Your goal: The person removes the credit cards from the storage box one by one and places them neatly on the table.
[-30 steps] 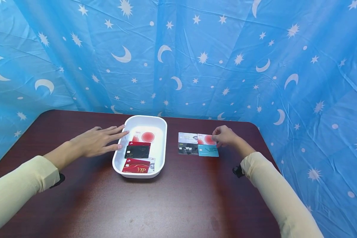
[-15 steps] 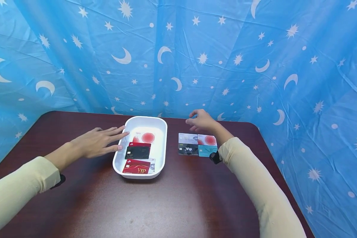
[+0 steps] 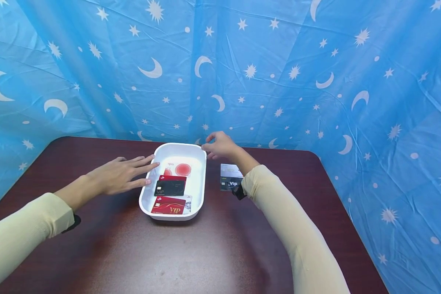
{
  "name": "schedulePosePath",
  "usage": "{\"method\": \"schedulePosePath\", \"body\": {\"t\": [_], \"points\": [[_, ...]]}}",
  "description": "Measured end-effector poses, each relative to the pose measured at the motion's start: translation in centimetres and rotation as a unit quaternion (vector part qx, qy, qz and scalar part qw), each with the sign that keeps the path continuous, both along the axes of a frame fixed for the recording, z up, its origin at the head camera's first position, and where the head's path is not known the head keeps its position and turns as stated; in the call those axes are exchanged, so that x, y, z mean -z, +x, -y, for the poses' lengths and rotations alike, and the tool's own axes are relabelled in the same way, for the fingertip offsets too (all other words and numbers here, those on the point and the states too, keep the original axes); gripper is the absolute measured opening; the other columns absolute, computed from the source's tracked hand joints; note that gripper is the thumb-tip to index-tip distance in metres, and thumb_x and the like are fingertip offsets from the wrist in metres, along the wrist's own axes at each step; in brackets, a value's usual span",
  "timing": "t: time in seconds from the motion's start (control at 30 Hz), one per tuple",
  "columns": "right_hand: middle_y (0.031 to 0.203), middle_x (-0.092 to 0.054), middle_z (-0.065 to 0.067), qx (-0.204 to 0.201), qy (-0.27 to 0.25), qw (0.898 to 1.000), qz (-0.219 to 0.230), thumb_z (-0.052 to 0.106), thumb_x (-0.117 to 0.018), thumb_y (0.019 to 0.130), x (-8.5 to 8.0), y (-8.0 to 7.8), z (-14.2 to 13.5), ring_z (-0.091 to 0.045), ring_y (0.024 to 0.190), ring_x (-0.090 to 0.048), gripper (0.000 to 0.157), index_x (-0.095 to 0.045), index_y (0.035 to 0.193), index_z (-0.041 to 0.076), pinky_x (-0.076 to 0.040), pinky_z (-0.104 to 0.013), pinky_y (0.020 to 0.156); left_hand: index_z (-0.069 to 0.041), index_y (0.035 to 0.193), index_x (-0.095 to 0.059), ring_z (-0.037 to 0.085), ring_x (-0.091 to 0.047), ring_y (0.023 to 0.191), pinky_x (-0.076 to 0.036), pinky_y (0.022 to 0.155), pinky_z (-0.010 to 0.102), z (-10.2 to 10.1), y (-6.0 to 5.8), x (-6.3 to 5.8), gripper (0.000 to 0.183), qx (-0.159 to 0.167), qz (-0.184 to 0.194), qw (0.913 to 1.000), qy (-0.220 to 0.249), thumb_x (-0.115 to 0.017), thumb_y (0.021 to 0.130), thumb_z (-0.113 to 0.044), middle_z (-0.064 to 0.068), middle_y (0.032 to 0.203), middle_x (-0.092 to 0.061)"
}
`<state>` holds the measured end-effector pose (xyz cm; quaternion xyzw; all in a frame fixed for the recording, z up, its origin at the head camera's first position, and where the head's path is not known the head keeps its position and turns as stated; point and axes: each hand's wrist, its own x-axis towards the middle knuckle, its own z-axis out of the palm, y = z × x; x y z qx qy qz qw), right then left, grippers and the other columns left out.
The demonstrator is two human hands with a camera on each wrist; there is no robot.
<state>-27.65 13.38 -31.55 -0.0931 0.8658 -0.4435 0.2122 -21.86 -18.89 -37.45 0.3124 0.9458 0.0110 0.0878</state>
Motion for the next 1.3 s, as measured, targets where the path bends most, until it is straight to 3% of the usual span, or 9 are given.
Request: {"method": "schedulePosePath", "body": {"t": [0.57,1.0,1.3], "points": [[0.126,-0.059,-0.031,0.024,0.046,0.997,0.064,0.019,-0.065,0.097,1.6,-0.3,5.2,-0.039,0.109,-0.066,0.052,-0.042,0.137,-0.005,-0.054,-0.041,0.093,-0.020,0.157,-0.032,0.041,-0.031,0.145,-0.029,0.107,0.070,0.0,-0.2,0.0,0.069,0.004,-0.003,1.0000,-0.003,-0.046,0.100,-0.056,0.014,0.162,-0.025],[0.128,-0.058,-0.028,0.049,0.093,0.990,0.095,0.020,-0.066,0.096,2.9,-0.3,7.5,-0.037,0.105,-0.067,0.050,-0.048,0.134,-0.007,-0.054,-0.044,0.094,-0.018,0.156,-0.034,0.041,-0.032,0.144,-0.032,0.106,0.069,-0.1,-0.2,-0.2,0.069,0.010,-0.005,0.9999,-0.011,-0.049,0.099,-0.055,0.014,0.162,-0.027],[0.119,-0.061,-0.025,0.085,0.122,0.984,0.099,0.021,-0.070,0.093,3.8,-0.2,8.6,-0.036,0.102,-0.067,0.054,-0.049,0.136,-0.004,-0.056,-0.042,0.091,-0.019,0.156,-0.035,0.041,-0.032,0.144,-0.031,0.107,0.069,0.0,-0.3,-0.2,0.069,0.012,-0.004,0.9999,-0.010,-0.049,0.099,-0.055,0.014,0.162,-0.027]]}}
